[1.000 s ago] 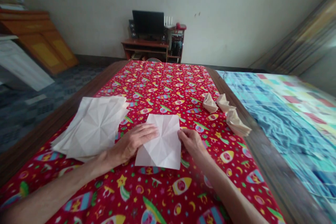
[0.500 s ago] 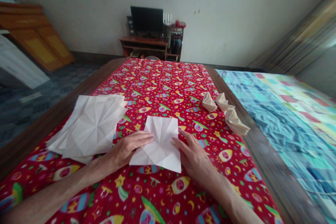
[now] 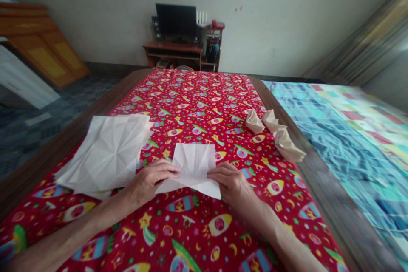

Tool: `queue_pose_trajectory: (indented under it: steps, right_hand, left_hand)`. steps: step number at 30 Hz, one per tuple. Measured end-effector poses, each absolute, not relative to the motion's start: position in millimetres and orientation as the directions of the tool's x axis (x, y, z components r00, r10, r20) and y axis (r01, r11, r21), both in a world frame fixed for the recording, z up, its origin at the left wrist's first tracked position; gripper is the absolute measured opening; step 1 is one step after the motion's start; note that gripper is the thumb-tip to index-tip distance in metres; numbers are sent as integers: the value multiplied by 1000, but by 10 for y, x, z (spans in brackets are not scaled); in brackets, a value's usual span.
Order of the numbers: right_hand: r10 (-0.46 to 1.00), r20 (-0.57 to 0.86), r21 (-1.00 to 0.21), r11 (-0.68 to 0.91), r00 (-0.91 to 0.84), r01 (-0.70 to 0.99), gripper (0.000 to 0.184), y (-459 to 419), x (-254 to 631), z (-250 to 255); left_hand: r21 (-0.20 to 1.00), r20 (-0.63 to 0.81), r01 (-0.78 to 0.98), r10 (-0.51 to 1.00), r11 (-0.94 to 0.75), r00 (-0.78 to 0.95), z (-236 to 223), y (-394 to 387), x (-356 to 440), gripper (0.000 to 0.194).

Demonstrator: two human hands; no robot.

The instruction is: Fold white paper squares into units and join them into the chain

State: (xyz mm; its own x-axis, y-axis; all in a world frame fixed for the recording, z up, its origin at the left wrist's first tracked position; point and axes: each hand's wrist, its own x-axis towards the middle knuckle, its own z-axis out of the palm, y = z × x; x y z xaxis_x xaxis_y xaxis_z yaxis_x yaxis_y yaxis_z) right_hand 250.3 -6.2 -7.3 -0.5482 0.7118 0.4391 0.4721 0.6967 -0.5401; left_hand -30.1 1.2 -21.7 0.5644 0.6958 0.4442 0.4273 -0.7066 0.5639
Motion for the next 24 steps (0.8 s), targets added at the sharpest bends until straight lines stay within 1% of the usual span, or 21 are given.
queue_pose_trajectory:
  steps: [2,5,9,12,14,17,19,21,24]
  right_hand:
    - [733,423,-582,670,-533,460,21,-72,2502,-74]
    - [780,380,-643,609,-498,465,23,-79,2503,-73]
    - [870,233,-721,454,-435,523,22,-85,2486,-19]
    - [934,140,-735,321,-330,597,24,-94,2459,28]
    - [961,114,-723,254,-252,642,33,-94,2434,23]
    - [985,105,-706,173,-140,687,46,-68,2392,-45]
    - [990,121,-669,139,-77,730,46,-30,2366,-98]
    - [989,135,-597,124,-53,793,42,15,2344,-123]
    - [990,122,-465,125,-77,876,37,73,2314,-95]
  left_hand:
    - [600,453,417,719,-683,527,-233,12,-296,22]
    - [617,441,428,741,-660,506,-225,5,-297,23]
    - [634,368,476,779,-609,507,-182,20,-292,17]
    - [609,321,577,834,-544,449,-186,40,-279,26]
    - [590,299,611,845,-529,443,-202,44,-269,29]
    - [605,288,602,848,-521,445,-212,38,-254,30]
    - [618,275,612,865,-494,421,-200,35,-238,29]
    - [601,245,655,886,-457,393,-173,37,-214,31]
    - [518,199,750,911,-411,361,-121,50,-169,32]
